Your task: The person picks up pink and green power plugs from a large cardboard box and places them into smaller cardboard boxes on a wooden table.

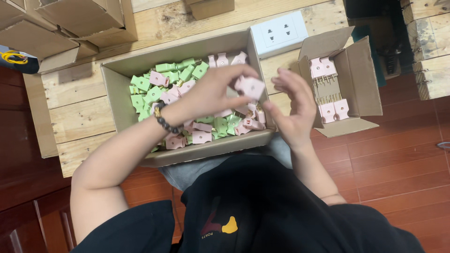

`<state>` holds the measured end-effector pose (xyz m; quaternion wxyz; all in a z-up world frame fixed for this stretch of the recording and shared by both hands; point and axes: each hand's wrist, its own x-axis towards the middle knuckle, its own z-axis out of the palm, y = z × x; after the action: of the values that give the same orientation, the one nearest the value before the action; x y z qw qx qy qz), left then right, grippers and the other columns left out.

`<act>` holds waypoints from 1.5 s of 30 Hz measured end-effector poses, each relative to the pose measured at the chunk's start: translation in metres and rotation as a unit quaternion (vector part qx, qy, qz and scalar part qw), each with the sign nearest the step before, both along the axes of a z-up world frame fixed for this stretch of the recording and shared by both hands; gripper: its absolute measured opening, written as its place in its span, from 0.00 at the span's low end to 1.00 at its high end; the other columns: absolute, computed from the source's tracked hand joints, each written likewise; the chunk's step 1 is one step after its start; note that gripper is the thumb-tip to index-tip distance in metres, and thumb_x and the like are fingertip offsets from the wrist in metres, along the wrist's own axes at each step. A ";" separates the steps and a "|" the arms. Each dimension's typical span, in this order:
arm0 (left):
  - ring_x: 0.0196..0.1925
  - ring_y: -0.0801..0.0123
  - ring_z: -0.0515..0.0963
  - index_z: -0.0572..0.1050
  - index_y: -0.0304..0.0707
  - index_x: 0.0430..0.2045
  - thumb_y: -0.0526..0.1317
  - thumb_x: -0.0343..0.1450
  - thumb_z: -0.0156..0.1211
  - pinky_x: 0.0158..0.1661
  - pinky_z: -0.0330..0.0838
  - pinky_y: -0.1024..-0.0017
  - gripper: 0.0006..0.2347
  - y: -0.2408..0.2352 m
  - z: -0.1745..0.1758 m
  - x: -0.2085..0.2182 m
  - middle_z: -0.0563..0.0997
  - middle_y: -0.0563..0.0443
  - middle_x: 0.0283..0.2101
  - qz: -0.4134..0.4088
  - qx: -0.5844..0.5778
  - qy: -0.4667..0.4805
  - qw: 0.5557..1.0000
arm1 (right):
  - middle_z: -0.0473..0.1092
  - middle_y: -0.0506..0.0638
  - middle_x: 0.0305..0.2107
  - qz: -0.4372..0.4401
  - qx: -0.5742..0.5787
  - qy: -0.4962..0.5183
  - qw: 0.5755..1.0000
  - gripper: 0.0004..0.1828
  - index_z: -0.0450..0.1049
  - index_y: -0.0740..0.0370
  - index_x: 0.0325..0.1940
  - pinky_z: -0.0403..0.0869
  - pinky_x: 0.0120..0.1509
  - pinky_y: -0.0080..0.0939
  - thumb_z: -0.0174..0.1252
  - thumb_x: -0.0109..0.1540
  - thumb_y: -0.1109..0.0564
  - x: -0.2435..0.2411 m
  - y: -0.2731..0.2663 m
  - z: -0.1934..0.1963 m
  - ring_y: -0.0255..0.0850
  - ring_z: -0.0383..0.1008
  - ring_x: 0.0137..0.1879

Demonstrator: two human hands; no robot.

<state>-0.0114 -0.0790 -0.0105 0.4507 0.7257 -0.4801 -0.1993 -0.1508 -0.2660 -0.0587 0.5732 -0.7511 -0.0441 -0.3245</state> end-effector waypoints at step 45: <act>0.40 0.76 0.83 0.78 0.42 0.47 0.39 0.76 0.59 0.46 0.78 0.77 0.07 0.056 0.012 -0.011 0.84 0.58 0.37 -0.052 0.057 0.110 0.991 | 0.73 0.56 0.40 -0.048 -0.514 0.380 0.768 0.04 0.78 0.57 0.46 0.75 0.42 0.58 0.64 0.68 0.57 0.011 -0.200 -0.038 0.60 0.76 0.39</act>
<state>-0.0220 -0.0230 0.0015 0.4477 0.6981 -0.4525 -0.3278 -0.1398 -0.4662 -0.0962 0.0551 -0.9966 0.0534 0.0315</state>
